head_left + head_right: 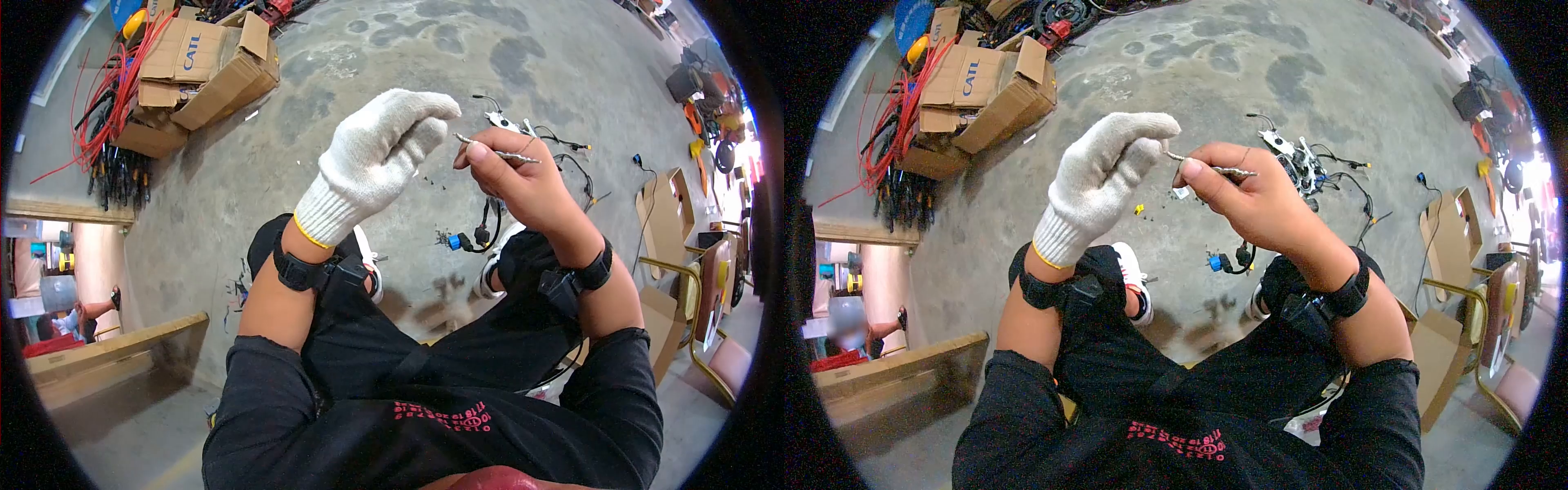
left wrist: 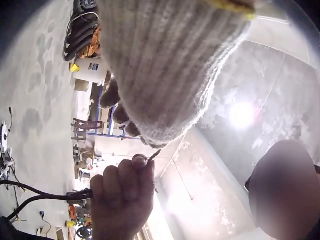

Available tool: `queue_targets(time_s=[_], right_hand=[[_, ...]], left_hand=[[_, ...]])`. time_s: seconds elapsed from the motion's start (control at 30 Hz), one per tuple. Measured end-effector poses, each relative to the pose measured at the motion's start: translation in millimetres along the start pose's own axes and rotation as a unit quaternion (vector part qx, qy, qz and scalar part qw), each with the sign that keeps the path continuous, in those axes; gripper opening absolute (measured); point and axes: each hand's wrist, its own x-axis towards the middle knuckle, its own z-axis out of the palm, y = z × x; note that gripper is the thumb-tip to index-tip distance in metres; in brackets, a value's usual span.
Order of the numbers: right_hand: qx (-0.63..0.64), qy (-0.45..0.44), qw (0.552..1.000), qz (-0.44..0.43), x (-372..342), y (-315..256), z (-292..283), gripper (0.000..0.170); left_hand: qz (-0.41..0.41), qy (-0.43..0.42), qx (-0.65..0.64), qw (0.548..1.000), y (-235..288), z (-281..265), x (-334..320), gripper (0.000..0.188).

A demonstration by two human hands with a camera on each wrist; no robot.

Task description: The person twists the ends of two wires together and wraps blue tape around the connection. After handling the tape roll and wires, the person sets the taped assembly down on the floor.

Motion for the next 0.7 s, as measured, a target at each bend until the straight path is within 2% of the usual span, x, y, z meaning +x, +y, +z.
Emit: queue_targets(time_s=[0.03, 0.07, 0.1, 0.13, 0.17, 0.23, 0.27, 0.33, 0.37, 0.4, 0.47, 0.5, 0.53, 0.6, 0.7], right_hand=[[0.012, 0.0, 1.0, 0.004, -0.2, -0.7, 0.2, 0.029], [0.012, 0.0, 1.0, 0.002, 0.3, 1.1, 0.9, 0.029], [0.004, 0.017, 1.0, -0.025, 0.7, 4.7, 2.0, 0.027], [-0.004, 0.034, 0.998, -0.052, 1.3, 6.4, 3.3, 0.026], [-0.003, 0.031, 0.998, -0.054, 1.1, 5.7, 5.3, 0.026], [-0.039, 0.057, 0.994, -0.086, -0.5, 4.2, 12.3, 0.025], [-0.079, 0.089, 0.982, -0.15, 1.3, 9.5, 17.5, 0.03], [-0.105, 0.087, 0.971, -0.195, 0.8, 19.4, 29.9, 0.04], [-0.087, 0.091, 0.971, -0.205, 1.1, 21.5, 40.4, 0.048], [-0.136, 0.074, 0.954, -0.257, 2.5, 17.4, 45.8, 0.05], [-0.198, 0.082, 0.924, -0.316, 7.3, 23.0, 57.3, 0.052], [-0.223, 0.076, 0.914, -0.329, 10.2, 22.7, 60.4, 0.051], [-0.225, 0.075, 0.913, -0.332, 13.3, 24.6, 62.2, 0.051], [-0.251, 0.109, 0.918, -0.288, 19.0, 27.8, 63.1, 0.049], [-0.275, 0.104, 0.89, -0.348, 25.5, 21.1, 61.7, 0.04]], left_hand=[[0.001, 0.0, 0.001, 1.0, 0.7, 1.2, 0.2, 0.024], [-0.033, 0.027, -0.025, 0.999, 2.0, 4.0, 0.6, 0.026], [-0.067, 0.054, -0.05, 0.995, 3.1, 7.5, 1.0, 0.03], [-0.068, 0.055, -0.048, 0.995, 2.0, 10.1, 2.4, 0.03], [-0.115, 0.073, -0.13, 0.982, -1.3, 12.9, 4.9, 0.034], [-0.189, 0.132, -0.273, 0.934, -7.0, 25.2, 9.0, 0.041], [-0.189, 0.136, -0.27, 0.934, -12.3, 31.6, 10.4, 0.041], [-0.246, 0.213, -0.403, 0.855, -25.6, 42.9, 14.8, 0.038], [-0.276, 0.257, -0.409, 0.831, -31.1, 49.4, 21.5, 0.035], [-0.275, 0.262, -0.408, 0.83, -32.2, 50.6, 25.5, 0.035], [-0.338, 0.254, -0.274, 0.864, -33.3, 52.6, 35.0, 0.034], [-0.317, 0.288, -0.16, 0.89, -56.4, 62.7, 38.1, 0.032], [-0.314, 0.289, -0.161, 0.89, -57.4, 61.1, 43.4, 0.032], [-0.307, 0.258, -0.059, 0.914, -58.0, 58.0, 52.3, 0.032], [-0.296, 0.212, 0.096, 0.927, -59.3, 52.9, 59.2, 0.031]])
